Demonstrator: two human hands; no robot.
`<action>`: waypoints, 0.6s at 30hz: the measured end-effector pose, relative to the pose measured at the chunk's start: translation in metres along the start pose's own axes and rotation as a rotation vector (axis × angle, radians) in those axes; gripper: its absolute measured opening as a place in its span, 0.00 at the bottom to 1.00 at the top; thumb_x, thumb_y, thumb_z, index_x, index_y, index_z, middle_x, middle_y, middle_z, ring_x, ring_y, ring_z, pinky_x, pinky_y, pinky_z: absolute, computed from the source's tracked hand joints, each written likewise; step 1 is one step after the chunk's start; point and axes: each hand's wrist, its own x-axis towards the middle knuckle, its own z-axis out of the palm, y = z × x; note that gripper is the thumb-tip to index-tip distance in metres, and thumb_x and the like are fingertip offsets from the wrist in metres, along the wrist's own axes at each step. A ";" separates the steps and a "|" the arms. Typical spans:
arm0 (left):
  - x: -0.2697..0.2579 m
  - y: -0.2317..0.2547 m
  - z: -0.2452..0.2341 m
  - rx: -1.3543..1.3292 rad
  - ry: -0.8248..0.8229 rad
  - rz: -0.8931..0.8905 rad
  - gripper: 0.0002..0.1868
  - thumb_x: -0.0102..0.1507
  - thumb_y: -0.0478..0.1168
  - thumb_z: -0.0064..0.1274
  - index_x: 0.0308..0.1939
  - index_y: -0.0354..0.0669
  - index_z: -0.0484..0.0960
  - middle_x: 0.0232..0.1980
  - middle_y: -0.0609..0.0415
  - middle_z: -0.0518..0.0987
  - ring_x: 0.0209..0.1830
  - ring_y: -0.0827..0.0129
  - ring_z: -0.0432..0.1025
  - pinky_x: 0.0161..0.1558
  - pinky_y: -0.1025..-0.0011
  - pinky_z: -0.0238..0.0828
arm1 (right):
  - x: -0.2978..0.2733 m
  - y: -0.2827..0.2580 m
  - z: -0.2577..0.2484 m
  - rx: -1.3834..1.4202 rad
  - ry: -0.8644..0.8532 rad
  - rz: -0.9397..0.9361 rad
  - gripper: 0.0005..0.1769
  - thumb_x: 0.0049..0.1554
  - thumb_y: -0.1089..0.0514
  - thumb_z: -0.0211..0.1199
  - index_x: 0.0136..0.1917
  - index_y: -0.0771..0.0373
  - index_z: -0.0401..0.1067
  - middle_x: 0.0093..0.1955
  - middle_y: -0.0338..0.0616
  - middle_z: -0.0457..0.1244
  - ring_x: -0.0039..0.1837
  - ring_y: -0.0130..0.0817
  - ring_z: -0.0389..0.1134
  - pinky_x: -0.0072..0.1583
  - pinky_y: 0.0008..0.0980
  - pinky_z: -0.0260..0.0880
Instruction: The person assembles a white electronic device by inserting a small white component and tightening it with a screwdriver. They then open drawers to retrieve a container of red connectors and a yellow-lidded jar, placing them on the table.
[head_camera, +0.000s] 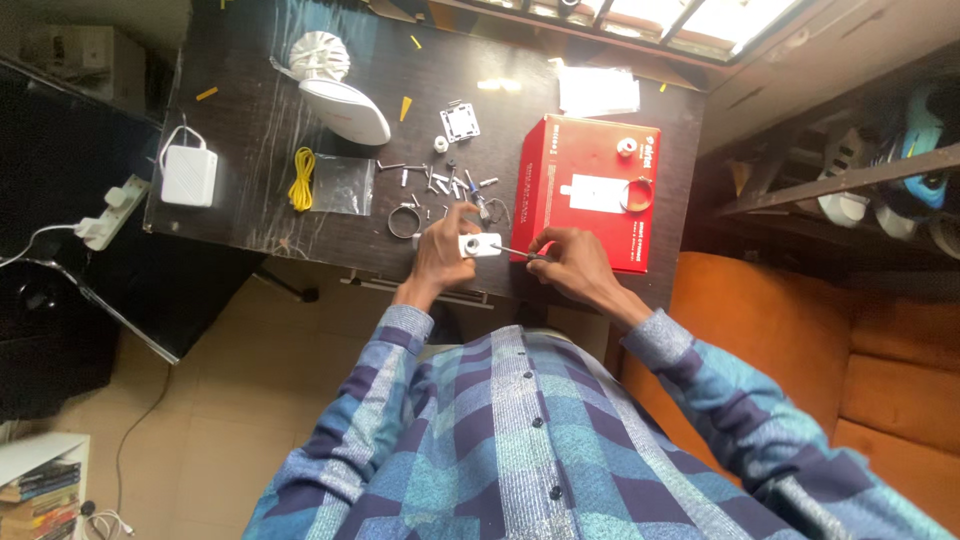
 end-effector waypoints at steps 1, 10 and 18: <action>0.000 -0.003 -0.003 -0.037 0.009 -0.019 0.34 0.45 0.25 0.57 0.56 0.39 0.72 0.40 0.48 0.86 0.40 0.53 0.81 0.43 0.62 0.78 | -0.003 -0.004 0.000 0.086 -0.004 -0.032 0.14 0.50 0.55 0.70 0.49 0.62 0.79 0.33 0.47 0.72 0.36 0.32 0.73 0.41 0.35 0.72; -0.019 -0.032 0.011 -0.461 0.136 -0.162 0.17 0.50 0.29 0.65 0.42 0.40 0.81 0.51 0.50 0.87 0.50 0.69 0.83 0.52 0.72 0.81 | -0.005 -0.022 0.017 0.276 -0.011 -0.088 0.13 0.54 0.58 0.69 0.51 0.65 0.77 0.35 0.43 0.71 0.37 0.25 0.70 0.39 0.31 0.70; -0.026 -0.042 0.024 -0.688 0.168 -0.204 0.26 0.50 0.33 0.71 0.52 0.39 0.84 0.47 0.53 0.87 0.46 0.72 0.81 0.47 0.74 0.80 | 0.008 -0.019 0.041 0.113 0.054 -0.218 0.13 0.52 0.57 0.71 0.49 0.64 0.78 0.37 0.44 0.72 0.40 0.28 0.73 0.42 0.32 0.71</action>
